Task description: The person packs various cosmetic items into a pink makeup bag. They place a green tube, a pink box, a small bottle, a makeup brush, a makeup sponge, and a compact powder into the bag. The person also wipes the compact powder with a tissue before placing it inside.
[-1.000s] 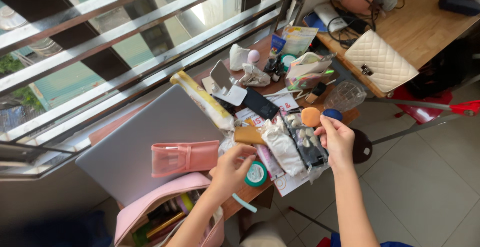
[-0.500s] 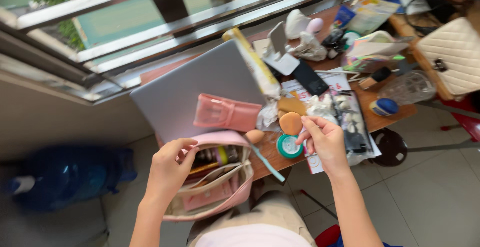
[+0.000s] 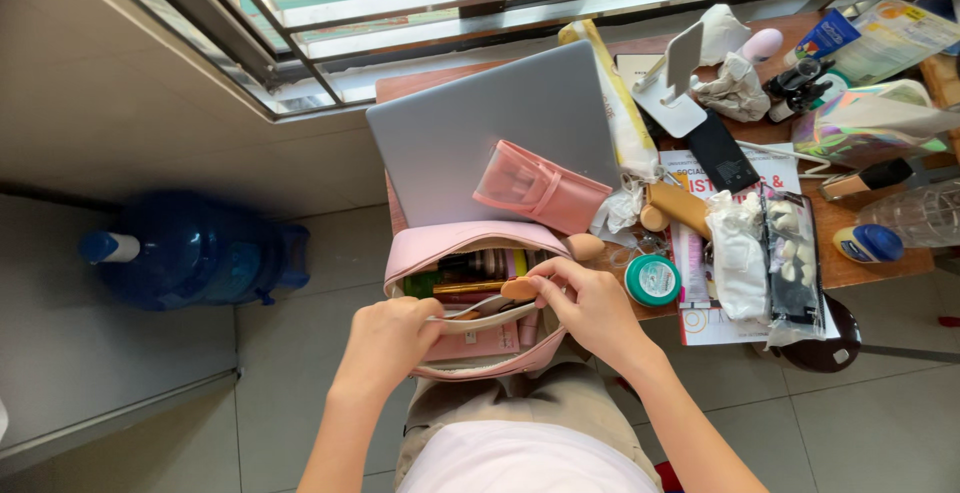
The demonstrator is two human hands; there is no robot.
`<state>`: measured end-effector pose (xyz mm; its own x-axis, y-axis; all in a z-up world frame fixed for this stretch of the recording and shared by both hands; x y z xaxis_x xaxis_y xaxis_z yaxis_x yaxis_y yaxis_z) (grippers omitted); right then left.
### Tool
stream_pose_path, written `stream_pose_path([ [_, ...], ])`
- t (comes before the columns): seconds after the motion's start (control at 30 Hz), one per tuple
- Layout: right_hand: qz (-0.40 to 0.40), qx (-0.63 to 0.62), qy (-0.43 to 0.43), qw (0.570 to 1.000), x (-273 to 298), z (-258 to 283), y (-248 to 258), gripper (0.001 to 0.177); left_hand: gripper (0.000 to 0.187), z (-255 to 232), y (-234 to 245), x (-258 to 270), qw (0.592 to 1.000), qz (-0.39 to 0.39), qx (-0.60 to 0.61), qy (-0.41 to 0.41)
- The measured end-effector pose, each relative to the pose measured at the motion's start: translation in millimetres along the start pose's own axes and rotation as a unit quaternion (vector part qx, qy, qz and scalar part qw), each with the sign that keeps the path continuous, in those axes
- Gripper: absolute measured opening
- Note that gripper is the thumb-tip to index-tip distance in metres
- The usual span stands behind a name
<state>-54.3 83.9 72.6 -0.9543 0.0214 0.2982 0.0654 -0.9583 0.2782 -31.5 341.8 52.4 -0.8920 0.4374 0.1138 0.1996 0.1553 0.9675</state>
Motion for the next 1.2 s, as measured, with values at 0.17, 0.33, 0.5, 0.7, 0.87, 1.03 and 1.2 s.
stream_pose_path([
  [0.17, 0.018, 0.104, 0.050, 0.993, -4.3, -3.1, -20.1, 0.018, 0.007, -3.6, -12.7, 4.2, 0.997, 0.023, 0.019, -0.070],
  [0.33, 0.001, 0.153, 0.112, 0.982, -0.3, -9.4, -28.1, 0.015, 0.006, 2.3, -18.5, 8.9, 0.996, 0.003, 0.032, -0.082],
  [0.5, 0.032, 0.168, 0.166, 0.971, -2.6, -14.2, -41.6, 0.013, 0.005, 6.7, -20.9, 8.1, 0.996, 0.010, 0.035, -0.084],
  [0.7, 0.021, 0.175, 0.174, 0.969, -8.0, -21.5, -53.9, 0.013, 0.008, 1.6, -10.6, -5.9, 0.995, 0.018, 0.025, -0.099],
  [0.87, 0.044, 0.292, 0.153, 0.943, -11.4, -32.9, -54.2, 0.013, 0.027, -3.2, -2.3, -22.8, 0.995, 0.064, 0.007, -0.080],
  [1.03, 0.081, 0.212, 0.166, 0.960, -5.6, -26.3, -40.6, 0.018, 0.023, -9.2, -17.7, -34.9, 0.986, 0.115, -0.017, -0.119],
  [1.2, 0.061, 0.208, 0.188, 0.958, -5.2, -35.7, -45.6, 0.013, 0.013, -10.0, -26.5, -43.6, 0.990, 0.071, -0.007, -0.125],
])
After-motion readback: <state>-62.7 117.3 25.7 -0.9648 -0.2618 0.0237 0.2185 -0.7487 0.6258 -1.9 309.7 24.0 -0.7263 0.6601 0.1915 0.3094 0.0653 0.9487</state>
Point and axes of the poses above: each hand's wrist, its own x-axis away from the middle knuckle, its own y-axis out of the back of the hand, z = x × y, the point moved 3 cm from there along -x, towards the middle knuckle, and after that the axes turned 14 degrees about -x, right-handed, at the moved point
